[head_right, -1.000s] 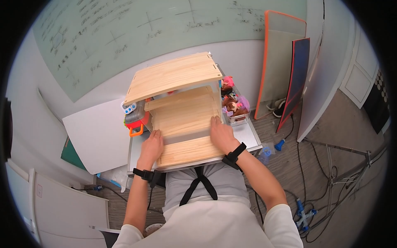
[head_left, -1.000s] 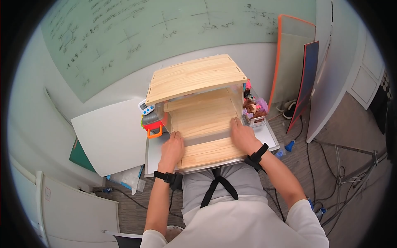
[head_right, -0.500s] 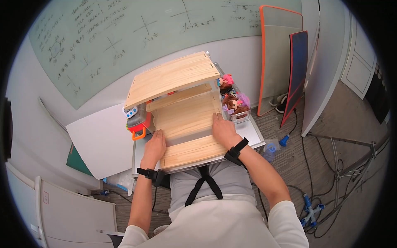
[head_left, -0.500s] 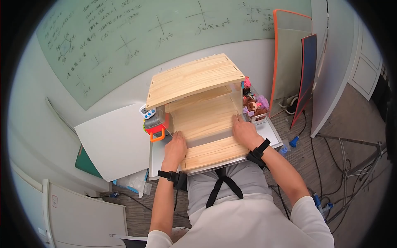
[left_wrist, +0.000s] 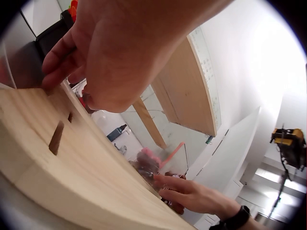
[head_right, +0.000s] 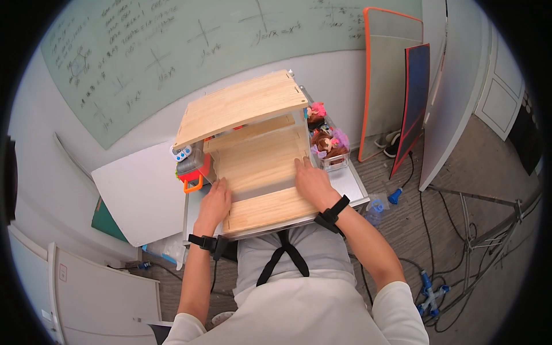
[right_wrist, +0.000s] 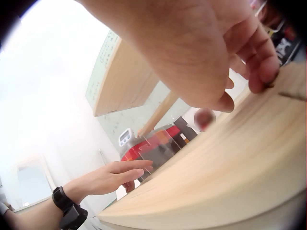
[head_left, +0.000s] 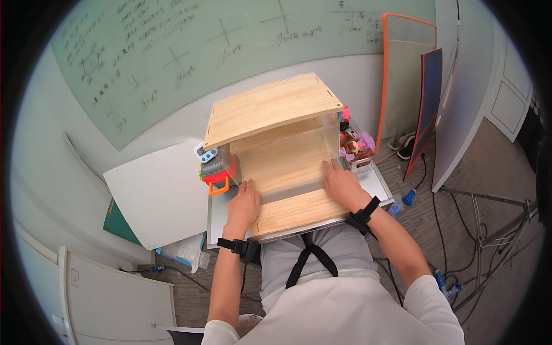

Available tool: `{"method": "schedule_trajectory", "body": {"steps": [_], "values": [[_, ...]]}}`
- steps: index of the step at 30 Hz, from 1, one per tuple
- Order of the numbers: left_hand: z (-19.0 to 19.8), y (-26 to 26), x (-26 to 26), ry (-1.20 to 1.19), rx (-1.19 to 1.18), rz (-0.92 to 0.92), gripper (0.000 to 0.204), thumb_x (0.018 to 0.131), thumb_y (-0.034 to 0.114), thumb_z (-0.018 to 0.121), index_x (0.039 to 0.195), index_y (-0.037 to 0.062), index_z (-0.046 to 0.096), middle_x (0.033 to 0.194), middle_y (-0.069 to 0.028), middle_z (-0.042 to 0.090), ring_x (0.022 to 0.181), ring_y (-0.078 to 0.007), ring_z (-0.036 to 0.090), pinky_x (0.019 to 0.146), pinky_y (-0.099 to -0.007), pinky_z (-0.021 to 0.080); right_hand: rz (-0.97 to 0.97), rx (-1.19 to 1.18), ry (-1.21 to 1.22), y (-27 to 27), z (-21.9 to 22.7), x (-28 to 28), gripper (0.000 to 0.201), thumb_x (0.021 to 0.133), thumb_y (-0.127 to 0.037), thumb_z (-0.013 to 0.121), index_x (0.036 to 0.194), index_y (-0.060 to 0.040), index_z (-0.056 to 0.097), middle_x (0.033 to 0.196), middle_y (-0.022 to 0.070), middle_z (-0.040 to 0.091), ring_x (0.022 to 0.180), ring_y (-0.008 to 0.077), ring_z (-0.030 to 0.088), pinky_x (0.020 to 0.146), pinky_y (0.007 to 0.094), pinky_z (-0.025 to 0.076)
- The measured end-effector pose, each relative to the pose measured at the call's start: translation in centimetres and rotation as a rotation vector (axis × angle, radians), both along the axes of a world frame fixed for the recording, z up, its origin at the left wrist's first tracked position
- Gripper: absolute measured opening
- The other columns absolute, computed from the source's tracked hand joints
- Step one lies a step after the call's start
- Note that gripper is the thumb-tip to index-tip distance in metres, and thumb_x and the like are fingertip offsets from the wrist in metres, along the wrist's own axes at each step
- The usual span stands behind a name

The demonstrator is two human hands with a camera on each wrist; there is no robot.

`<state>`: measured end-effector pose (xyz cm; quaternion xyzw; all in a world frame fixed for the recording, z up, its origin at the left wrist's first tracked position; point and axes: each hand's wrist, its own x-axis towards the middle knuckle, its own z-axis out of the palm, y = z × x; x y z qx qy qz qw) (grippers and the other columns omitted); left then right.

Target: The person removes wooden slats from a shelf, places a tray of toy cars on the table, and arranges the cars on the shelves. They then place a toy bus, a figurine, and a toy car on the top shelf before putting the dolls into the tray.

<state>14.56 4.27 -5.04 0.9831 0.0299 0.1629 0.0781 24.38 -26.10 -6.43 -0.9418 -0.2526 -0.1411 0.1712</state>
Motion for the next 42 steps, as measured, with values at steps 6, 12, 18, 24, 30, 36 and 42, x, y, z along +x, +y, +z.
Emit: {"method": "schedule_trajectory", "body": {"steps": [6, 12, 18, 24, 30, 36, 42], "values": [[1.7, -0.5, -4.6, -0.136, -0.126, -0.076, 0.037, 0.1, 0.018, 0.059, 0.131, -0.0013, 0.062, 0.134, -0.0209, 0.064, 0.109, -0.0391, 0.069, 0.09, -0.0477, 0.057, 0.029, 0.082, 0.005, -3.6, 2.0, -5.3, 0.043, 0.096, -0.017, 0.061, 0.135, 0.0028, 0.058, 0.139, 0.0242, 0.061, 0.098, 0.0392, 0.073, 0.082, 0.0471, 0.061], [-1.5, 1.2, -6.2, -0.312, -0.52, -0.042, 0.021, 0.1, 0.01, 0.062, 0.118, 0.0006, 0.069, 0.112, -0.0132, 0.068, 0.084, -0.0247, 0.066, 0.073, -0.0338, 0.053, 0.097, 0.34, -0.083, -7.0, -0.7, -4.9, 0.028, 0.097, -0.013, 0.06, 0.123, -0.0031, 0.068, 0.127, 0.0166, 0.068, 0.098, 0.0353, 0.072, 0.082, 0.0434, 0.059], [-3.3, 2.0, -6.3, -0.391, -0.619, 0.04, 0.02, 0.103, 0.011, 0.06, 0.115, 0.0009, 0.071, 0.103, -0.0097, 0.067, 0.084, -0.0184, 0.063, 0.068, -0.0294, 0.05, 0.004, 0.548, -0.012, -6.6, -1.6, -5.7, 0.019, 0.095, -0.01, 0.065, 0.111, -0.0049, 0.073, 0.104, 0.0123, 0.073, 0.084, 0.0321, 0.071, 0.074, 0.0403, 0.057], [-3.1, 1.8, -6.3, -0.366, -0.607, -0.011, 0.02, 0.103, 0.012, 0.06, 0.114, -0.0011, 0.071, 0.107, -0.0131, 0.068, 0.085, -0.0225, 0.066, 0.068, -0.0311, 0.053, 0.012, 0.502, -0.063, -6.4, -1.4, -5.9, 0.016, 0.095, -0.009, 0.065, 0.107, -0.005, 0.075, 0.1, 0.0109, 0.073, 0.085, 0.0333, 0.071, 0.075, 0.0406, 0.057], [-3.9, 2.1, -6.1, -0.35, -0.546, -0.018, 0.02, 0.102, 0.013, 0.06, 0.111, -0.002, 0.071, 0.112, -0.0169, 0.07, 0.099, -0.0338, 0.067, 0.084, -0.0399, 0.055, 0.026, 0.485, -0.082, -6.3, -1.4, -5.9, 0.017, 0.095, -0.009, 0.064, 0.108, -0.0054, 0.075, 0.1, 0.0112, 0.073, 0.086, 0.0338, 0.071, 0.076, 0.0409, 0.057], [-3.3, 1.7, -6.2, -0.355, -0.461, -0.074, 0.027, 0.104, 0.014, 0.057, 0.119, -0.0034, 0.069, 0.123, -0.0213, 0.069, 0.116, -0.0383, 0.064, 0.102, -0.0445, 0.05, 0.106, 0.479, -0.216, -6.2, -1.5, -4.7, 0.02, 0.093, -0.007, 0.065, 0.11, -0.001, 0.074, 0.105, 0.0146, 0.074, 0.096, 0.0353, 0.069, 0.083, 0.0425, 0.056], [-0.7, 0.1, -4.6, -0.269, -0.33, -0.178, 0.038, 0.104, 0.015, 0.055, 0.138, -0.0017, 0.059, 0.141, -0.0234, 0.061, 0.127, -0.0415, 0.059, 0.107, -0.0456, 0.048, 0.192, 0.386, -0.249, -4.0, 0.9, -3.9, 0.027, 0.092, -0.006, 0.066, 0.118, 0.0012, 0.071, 0.118, 0.0165, 0.072, 0.101, 0.035, 0.066, 0.09, 0.0437, 0.055]]}}
